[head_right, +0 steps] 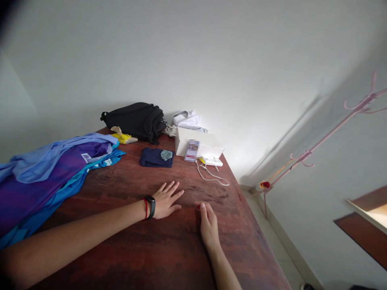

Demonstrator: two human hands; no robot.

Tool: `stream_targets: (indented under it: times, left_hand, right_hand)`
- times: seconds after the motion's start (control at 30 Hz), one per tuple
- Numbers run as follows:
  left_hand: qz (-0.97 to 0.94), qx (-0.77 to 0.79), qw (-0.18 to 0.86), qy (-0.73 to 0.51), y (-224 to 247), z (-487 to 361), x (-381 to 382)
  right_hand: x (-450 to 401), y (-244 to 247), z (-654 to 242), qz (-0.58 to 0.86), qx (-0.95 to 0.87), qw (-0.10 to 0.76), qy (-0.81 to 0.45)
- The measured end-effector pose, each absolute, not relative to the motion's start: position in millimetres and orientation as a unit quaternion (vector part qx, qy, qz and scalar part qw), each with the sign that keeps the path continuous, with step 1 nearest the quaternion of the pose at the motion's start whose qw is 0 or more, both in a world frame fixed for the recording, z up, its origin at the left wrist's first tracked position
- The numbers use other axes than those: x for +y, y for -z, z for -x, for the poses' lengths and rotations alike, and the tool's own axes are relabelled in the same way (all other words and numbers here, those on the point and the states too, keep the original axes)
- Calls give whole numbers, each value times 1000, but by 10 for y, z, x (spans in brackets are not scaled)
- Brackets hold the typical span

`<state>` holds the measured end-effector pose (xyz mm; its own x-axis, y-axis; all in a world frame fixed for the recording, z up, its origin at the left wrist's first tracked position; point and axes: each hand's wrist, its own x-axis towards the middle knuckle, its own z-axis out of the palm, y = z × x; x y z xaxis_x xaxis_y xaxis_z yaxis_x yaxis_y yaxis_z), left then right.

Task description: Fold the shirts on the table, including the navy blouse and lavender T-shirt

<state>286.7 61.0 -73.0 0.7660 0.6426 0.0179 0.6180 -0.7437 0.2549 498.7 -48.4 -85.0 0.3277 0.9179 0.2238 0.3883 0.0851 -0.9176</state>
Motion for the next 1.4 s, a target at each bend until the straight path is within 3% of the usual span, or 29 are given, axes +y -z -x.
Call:
stream_targets:
  times: [0.2,0.4,0.57,1.4]
  left_hand:
    - [-954,268,132,-24,630,-2440,309]
    - [-842,500,-17,-199,443,-2022,1143]
    - [-734,630,-23,-252,467,-1698,1771]
    - [-833,518,-9,-195,678,-1610,1934]
  right_hand:
    - [-489,841,-4954,629,-530,521,-229]
    - [-507,802,-4920,628,-541,516,-215]
    - [-512,781,-4922,634,-541,510,-212]
    - [-535,762,-4901,643,-549,493,-205]
